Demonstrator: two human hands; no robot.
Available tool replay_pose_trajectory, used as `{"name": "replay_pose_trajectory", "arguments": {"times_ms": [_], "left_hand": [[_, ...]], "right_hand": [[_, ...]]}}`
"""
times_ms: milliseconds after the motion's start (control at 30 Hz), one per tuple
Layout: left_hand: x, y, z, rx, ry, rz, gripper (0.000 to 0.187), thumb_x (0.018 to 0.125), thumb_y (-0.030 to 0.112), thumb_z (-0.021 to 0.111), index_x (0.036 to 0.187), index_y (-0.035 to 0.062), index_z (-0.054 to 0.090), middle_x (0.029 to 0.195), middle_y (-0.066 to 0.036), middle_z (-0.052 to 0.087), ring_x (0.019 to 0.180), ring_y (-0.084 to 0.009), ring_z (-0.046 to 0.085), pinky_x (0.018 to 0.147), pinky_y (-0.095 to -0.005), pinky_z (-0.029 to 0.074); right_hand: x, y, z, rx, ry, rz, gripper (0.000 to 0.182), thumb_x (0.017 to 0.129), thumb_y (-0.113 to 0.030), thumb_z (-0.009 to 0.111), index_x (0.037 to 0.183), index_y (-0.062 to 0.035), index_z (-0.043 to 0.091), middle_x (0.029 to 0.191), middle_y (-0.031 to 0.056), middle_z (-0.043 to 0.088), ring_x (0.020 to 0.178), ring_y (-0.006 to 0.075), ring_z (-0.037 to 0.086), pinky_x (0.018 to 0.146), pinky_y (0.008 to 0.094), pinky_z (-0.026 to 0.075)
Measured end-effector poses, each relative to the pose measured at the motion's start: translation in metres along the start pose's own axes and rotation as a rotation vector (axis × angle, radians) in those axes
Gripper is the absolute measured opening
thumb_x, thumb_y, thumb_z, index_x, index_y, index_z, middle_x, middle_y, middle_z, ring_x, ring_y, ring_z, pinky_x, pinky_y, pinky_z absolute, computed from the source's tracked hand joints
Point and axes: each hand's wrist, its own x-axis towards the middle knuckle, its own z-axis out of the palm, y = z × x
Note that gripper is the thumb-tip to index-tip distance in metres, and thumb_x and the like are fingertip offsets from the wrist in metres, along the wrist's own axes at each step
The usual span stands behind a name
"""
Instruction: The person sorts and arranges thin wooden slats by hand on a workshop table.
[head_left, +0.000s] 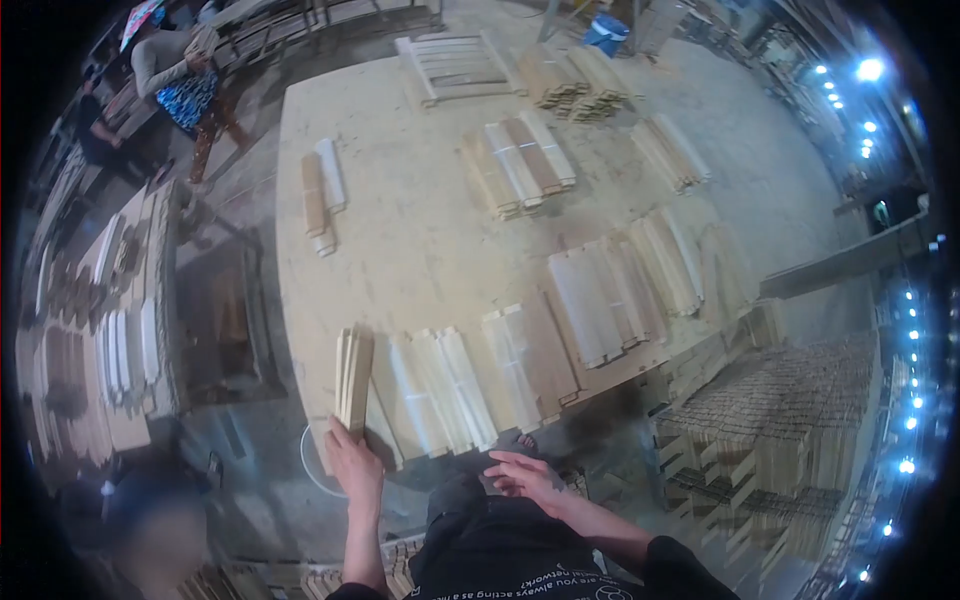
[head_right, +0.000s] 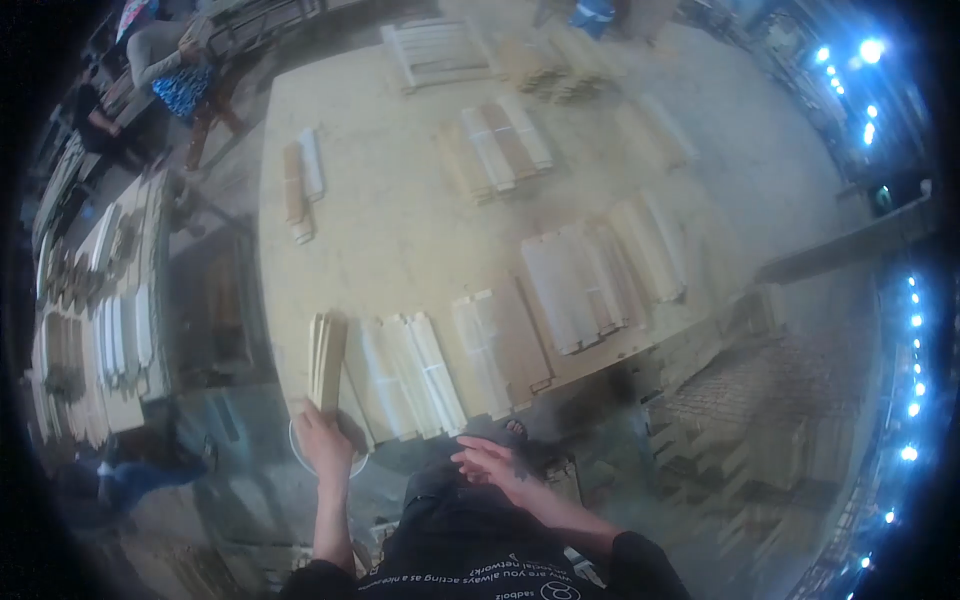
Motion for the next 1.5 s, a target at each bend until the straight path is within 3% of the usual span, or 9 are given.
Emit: {"name": "replay_pose_trajectory", "arguments": {"times_ms": [267, 500, 600, 700, 900, 1033, 1133, 1367, 1500], "left_hand": [[0.105, 0.063, 0.006, -1.123, -0.366, -0.287, 0.045, 0.1, 0.013, 0.059, 0.14, -0.0045, 0.049, 0.102, -0.005, 0.062, 0.089, -0.0133, 0.057, 0.087, -0.0337, 0.047], [0.259, 0.25, 0.1, -1.487, -0.402, -0.291, 0.032, 0.103, 0.017, 0.056, 0.129, -0.001, 0.058, 0.114, -0.009, 0.067, 0.101, -0.0161, 0.063, 0.09, -0.0331, 0.05], [0.301, 0.314, 0.14, -1.444, -0.409, -0.218, 0.035, 0.101, 0.019, 0.057, 0.13, -0.0012, 0.058, 0.113, -0.015, 0.067, 0.105, -0.0243, 0.064, 0.092, -0.0379, 0.05], [0.324, 0.345, 0.176, -0.32, -0.261, 0.006, 0.044, 0.098, 0.025, 0.059, 0.132, -0.0031, 0.056, 0.113, -0.023, 0.065, 0.11, -0.0363, 0.062, 0.095, -0.0455, 0.049], [0.341, 0.371, 0.205, -0.471, 0.157, -0.062, 0.051, 0.096, 0.03, 0.06, 0.13, -0.0087, 0.053, 0.119, -0.03, 0.06, 0.115, -0.0462, 0.057, 0.099, -0.0513, 0.046], [0.335, 0.414, 0.189, -0.304, 0.052, -0.016, 0.06, 0.097, 0.028, 0.06, 0.141, -0.0092, 0.043, 0.124, -0.033, 0.059, 0.12, -0.0469, 0.056, 0.102, -0.0503, 0.046], [0.327, 0.392, 0.167, -0.455, 0.019, -0.057, 0.061, 0.099, 0.028, 0.06, 0.144, -0.0078, 0.041, 0.135, -0.03, 0.055, 0.12, -0.0425, 0.057, 0.101, -0.0482, 0.047], [0.215, 0.206, 0.072, -0.505, 0.256, -0.108, 0.05, 0.101, 0.015, 0.06, 0.146, 0.0005, 0.045, 0.137, -0.017, 0.054, 0.113, -0.025, 0.059, 0.094, -0.0364, 0.052], [0.092, 0.083, 0.039, -0.234, 0.332, -0.307, 0.04, 0.1, 0.011, 0.06, 0.138, -0.0007, 0.053, 0.121, -0.015, 0.059, 0.1, -0.0236, 0.061, 0.084, -0.0351, 0.052]], "right_hand": [[-0.024, -0.051, -0.069, -0.044, 0.48, -0.449, 0.036, 0.104, -0.018, 0.057, 0.138, -0.0069, 0.058, 0.115, 0.0096, 0.071, 0.094, 0.013, 0.066, 0.084, 0.0286, 0.054], [0.004, -0.111, -0.121, 0.013, 0.402, -0.493, 0.037, 0.103, -0.019, 0.058, 0.137, -0.0039, 0.058, 0.114, 0.01, 0.071, 0.095, 0.0136, 0.067, 0.083, 0.0285, 0.054], [0.005, -0.151, -0.134, -0.063, 0.384, -0.501, 0.038, 0.104, -0.022, 0.058, 0.137, -0.0036, 0.058, 0.115, 0.0094, 0.071, 0.096, 0.0136, 0.066, 0.085, 0.0282, 0.054], [0.015, -0.183, -0.158, -0.139, 0.316, -0.596, 0.038, 0.104, -0.023, 0.058, 0.136, -0.0034, 0.058, 0.116, 0.0091, 0.07, 0.098, 0.0134, 0.065, 0.087, 0.0282, 0.053], [0.107, -0.328, -0.2, -0.416, 0.384, -0.881, 0.045, 0.101, -0.026, 0.062, 0.137, 0.0012, 0.055, 0.137, 0.0159, 0.06, 0.132, 0.0242, 0.053, 0.114, 0.0389, 0.039], [0.242, -0.441, -0.212, -0.742, 0.598, -1.15, 0.075, 0.098, -0.042, 0.062, 0.151, 0.0041, 0.037, 0.149, 0.025, 0.048, 0.142, 0.0356, 0.042, 0.117, 0.0429, 0.033], [0.304, -0.478, -0.226, -0.554, 0.182, -0.774, 0.08, 0.096, -0.045, 0.065, 0.152, 0.0042, 0.034, 0.147, 0.0254, 0.051, 0.14, 0.0345, 0.046, 0.116, 0.0409, 0.035], [0.179, -0.359, -0.186, -0.595, 0.324, -1.128, 0.061, 0.101, -0.025, 0.061, 0.152, -0.0003, 0.038, 0.146, 0.0185, 0.052, 0.135, 0.0267, 0.051, 0.113, 0.0418, 0.039], [0.084, -0.228, -0.161, -0.588, 0.224, -0.814, 0.048, 0.1, -0.019, 0.06, 0.144, -0.0021, 0.049, 0.144, 0.017, 0.054, 0.133, 0.025, 0.052, 0.108, 0.0383, 0.044]]}}
